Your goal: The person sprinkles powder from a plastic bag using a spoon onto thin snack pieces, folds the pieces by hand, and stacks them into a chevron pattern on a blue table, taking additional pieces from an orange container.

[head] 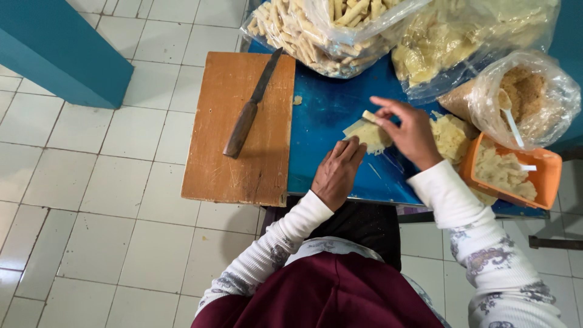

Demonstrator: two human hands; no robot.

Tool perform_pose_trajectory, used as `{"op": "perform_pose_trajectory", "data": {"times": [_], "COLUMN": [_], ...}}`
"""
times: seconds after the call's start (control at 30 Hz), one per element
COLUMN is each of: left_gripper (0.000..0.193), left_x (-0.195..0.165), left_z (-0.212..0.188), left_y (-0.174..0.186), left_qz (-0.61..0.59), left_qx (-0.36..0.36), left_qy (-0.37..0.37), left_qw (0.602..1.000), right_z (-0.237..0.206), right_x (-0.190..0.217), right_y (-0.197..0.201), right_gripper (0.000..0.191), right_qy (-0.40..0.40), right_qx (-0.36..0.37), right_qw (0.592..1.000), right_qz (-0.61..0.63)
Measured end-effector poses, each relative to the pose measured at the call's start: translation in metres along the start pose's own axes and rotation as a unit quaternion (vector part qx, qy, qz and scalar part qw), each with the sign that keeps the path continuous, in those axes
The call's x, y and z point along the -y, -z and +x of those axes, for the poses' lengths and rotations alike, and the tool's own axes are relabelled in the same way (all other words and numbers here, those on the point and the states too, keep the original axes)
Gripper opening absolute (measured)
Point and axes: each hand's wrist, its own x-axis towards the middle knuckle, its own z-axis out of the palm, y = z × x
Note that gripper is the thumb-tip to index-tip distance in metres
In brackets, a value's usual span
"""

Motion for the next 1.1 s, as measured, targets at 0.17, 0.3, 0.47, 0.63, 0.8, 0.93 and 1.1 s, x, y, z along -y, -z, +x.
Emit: {"op": "perform_pose_trajectory", "data": {"times": [0.17, 0.3, 0.47, 0.63, 0.8, 0.93, 1.1], "left_gripper": [0.038, 0.043, 0.043, 0.044, 0.050, 0.059, 0.088], "left_x": [-0.001, 0.000, 0.002, 0.001, 0.003, -0.001, -0.020], "left_z": [0.000, 0.000, 0.000, -0.003, -0.012, -0.023, -0.035], "left_y": [-0.002, -0.002, -0.002, -0.003, -0.007, -0.014, -0.022], "left_qz": [0.031, 0.005, 0.019, 0.024, 0.032, 0.030, 0.147], "left_qx": [0.003, 0.016, 0.018, 0.024, 0.049, 0.050, 0.118], "left_qy": [-0.006, -0.005, -0.008, -0.009, -0.024, -0.050, -0.090], "left_qw": [0.999, 1.000, 1.000, 0.999, 0.998, 0.997, 0.978], "right_z": [0.014, 0.040, 0.069, 0.009, -0.055, -0.092, -0.102], "right_x": [0.019, 0.053, 0.081, 0.051, -0.009, -0.041, -0.066], "right_y": [0.048, 0.086, 0.119, 0.147, 0.175, 0.164, 0.144], "right_gripper": [0.044, 0.039, 0.028, 0.025, 0.021, 0.020, 0.013], "right_qy": [-0.134, -0.108, 0.090, 0.061, -0.063, -0.157, -0.171], "right_qx": [0.101, 0.067, -0.026, -0.122, -0.155, -0.117, -0.104], "right_qw": [0.941, 0.906, 0.903, 0.969, 0.975, 0.926, 0.871], "right_qz": [0.296, 0.403, 0.418, 0.205, -0.148, -0.323, -0.450]}}
